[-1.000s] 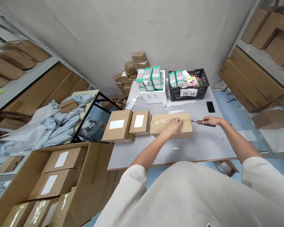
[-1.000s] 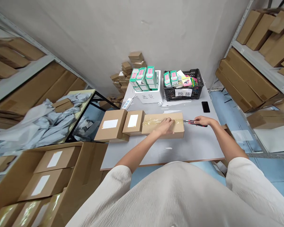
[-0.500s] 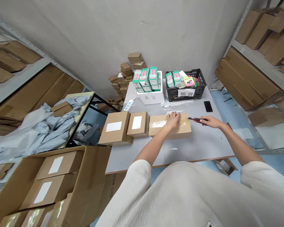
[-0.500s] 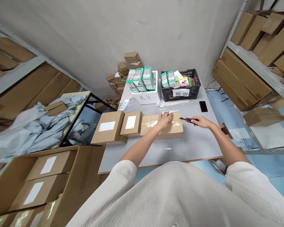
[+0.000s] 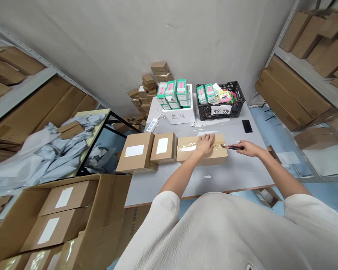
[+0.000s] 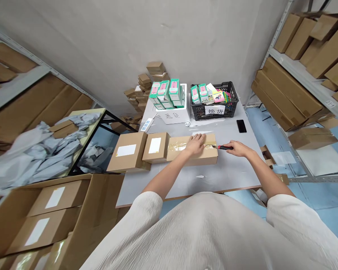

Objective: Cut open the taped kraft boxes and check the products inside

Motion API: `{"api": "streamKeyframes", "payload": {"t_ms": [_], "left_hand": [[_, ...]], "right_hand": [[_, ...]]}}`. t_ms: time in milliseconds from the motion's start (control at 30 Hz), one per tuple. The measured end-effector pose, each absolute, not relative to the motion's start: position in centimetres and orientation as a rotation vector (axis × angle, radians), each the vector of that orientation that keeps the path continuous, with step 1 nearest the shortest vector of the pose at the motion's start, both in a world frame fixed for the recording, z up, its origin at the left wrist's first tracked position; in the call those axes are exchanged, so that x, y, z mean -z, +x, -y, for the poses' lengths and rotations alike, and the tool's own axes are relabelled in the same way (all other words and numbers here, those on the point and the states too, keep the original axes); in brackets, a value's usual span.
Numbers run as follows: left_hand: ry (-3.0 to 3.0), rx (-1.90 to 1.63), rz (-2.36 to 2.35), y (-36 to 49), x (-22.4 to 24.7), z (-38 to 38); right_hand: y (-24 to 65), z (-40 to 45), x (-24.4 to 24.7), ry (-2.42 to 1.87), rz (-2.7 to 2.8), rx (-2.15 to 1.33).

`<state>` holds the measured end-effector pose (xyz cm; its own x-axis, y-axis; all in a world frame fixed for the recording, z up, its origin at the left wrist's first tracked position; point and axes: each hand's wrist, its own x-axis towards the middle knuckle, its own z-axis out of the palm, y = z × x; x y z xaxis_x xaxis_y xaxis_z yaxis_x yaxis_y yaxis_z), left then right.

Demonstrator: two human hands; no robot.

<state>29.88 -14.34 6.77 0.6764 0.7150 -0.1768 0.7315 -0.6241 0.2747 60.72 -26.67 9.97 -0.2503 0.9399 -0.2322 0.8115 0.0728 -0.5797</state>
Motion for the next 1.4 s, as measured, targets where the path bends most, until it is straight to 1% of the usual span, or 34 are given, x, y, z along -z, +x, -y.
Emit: {"api": "streamKeyframes", "payload": {"t_ms": [267, 567, 800, 1167, 1300, 1400], "left_hand": [[2.734, 0.033, -1.170, 29.9, -5.4, 15.5], [2.762, -0.016, -1.167, 29.8, -4.6, 15.3], [2.769, -0.036, -1.172, 29.7, -4.5, 15.4], [2.817, -0.034, -1.147, 29.3, -4.8, 15.5], [2.821, -0.029, -1.150, 29.3, -4.6, 15.7], [2.813, -0.039, -1.157, 29.4, -4.5, 15.8]], "right_hand": [[61.0, 27.0, -8.3, -1.750, 2.178, -0.759], [61.2, 27.6, -6.2, -1.809, 2.135, -0.588], [61.7, 27.6, -5.4, -1.823, 2.076, -0.621], [62.1, 27.0, -4.8, -1.761, 2.167, -0.375], [62.8, 27.0, -4.1, -1.727, 2.143, -0.380], [63.8, 26.8, -3.7, -1.743, 2.020, -0.403]]}}
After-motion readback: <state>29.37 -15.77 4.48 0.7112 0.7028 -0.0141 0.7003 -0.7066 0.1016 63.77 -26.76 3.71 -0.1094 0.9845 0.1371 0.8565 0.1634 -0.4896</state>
